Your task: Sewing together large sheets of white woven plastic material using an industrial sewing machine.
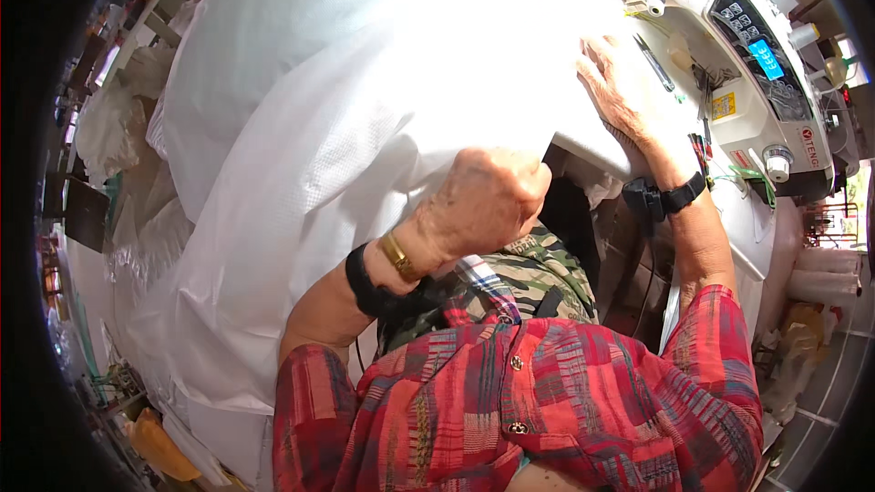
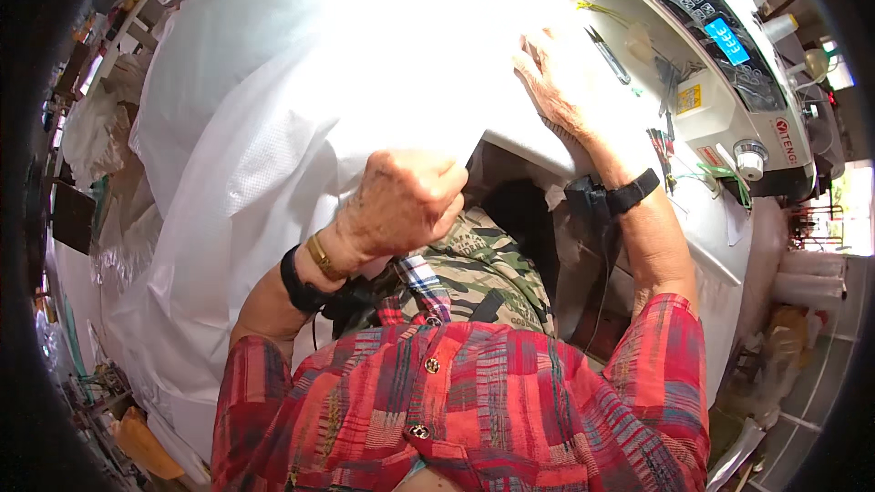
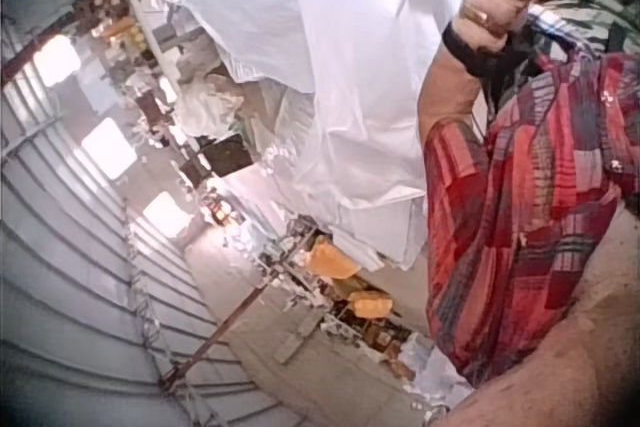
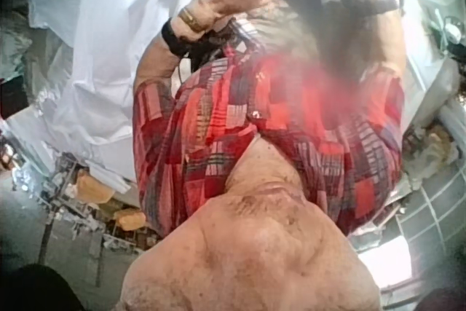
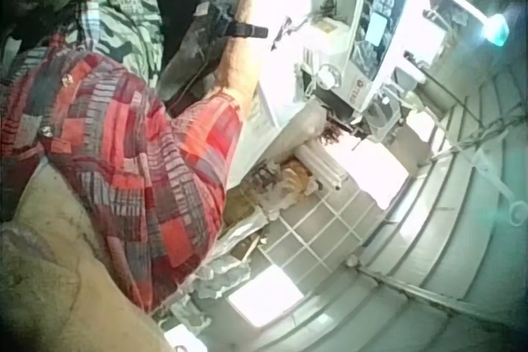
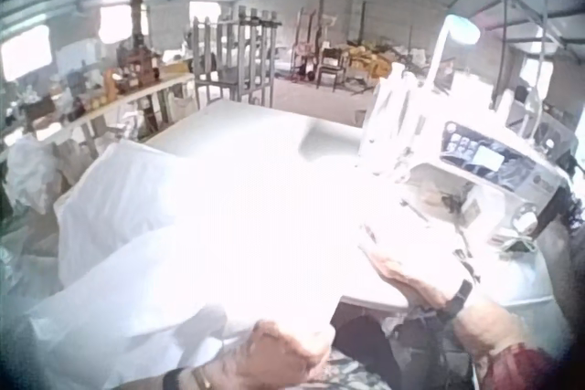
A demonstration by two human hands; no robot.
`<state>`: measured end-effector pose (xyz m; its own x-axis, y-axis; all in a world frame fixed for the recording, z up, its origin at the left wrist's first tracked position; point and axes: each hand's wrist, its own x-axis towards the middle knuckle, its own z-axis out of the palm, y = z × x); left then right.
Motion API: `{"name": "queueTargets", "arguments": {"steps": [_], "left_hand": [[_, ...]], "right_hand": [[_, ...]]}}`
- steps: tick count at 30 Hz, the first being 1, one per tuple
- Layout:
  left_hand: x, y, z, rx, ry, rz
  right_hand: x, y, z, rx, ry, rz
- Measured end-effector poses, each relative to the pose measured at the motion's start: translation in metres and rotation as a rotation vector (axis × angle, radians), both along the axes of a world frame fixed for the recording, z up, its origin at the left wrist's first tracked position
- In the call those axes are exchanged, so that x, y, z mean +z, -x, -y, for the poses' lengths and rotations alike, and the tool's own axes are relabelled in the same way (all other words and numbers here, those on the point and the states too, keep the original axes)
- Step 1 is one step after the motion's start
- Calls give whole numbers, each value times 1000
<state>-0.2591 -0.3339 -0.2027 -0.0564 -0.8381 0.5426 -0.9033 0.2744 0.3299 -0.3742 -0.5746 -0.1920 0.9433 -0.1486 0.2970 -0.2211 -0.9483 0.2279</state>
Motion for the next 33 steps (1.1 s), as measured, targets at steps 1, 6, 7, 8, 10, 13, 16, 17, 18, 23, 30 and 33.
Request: {"name": "queueTargets", "arguments": {"steps": [1, 6, 7, 8, 10, 13, 16, 17, 18, 23, 30, 33], "left_hand": [[0, -1, 8, -8, -8, 27], [10, -4, 51, 17, -152, 179], [13, -5, 59, 27, -146, 240], [16, -8, 67, 39, -144, 247], [23, -16, 82, 6, -186, 291], [29, -23, 108, 36, -180, 284], [26, -32, 126, 34, -44, 221], [24, -34, 137, 61, -132, 192], [22, -36, 149, 83, -169, 154], [17, -44, 189, 75, -26, 118], [43, -41, 157, 89, -282, -27], [31, -17, 82, -1, 33, -4]], "right_hand": [[0, 0, 1, -44, -183, 5], [-4, -4, 4, -160, -284, 38], [-4, -4, 3, -215, -397, 82], [-3, -3, 2, -190, -394, 100], [0, 0, -1, -93, -278, 84], [9, 4, 1, -145, -663, 83], [8, 4, 4, -124, -650, 132], [5, 3, 6, -84, -638, 181], [1, 2, 8, -45, -626, 232], [-24, -7, 22, -158, -731, 262], [-29, -7, 30, 3, -695, 377], [-29, -7, 30, 0, -605, 350]]}}
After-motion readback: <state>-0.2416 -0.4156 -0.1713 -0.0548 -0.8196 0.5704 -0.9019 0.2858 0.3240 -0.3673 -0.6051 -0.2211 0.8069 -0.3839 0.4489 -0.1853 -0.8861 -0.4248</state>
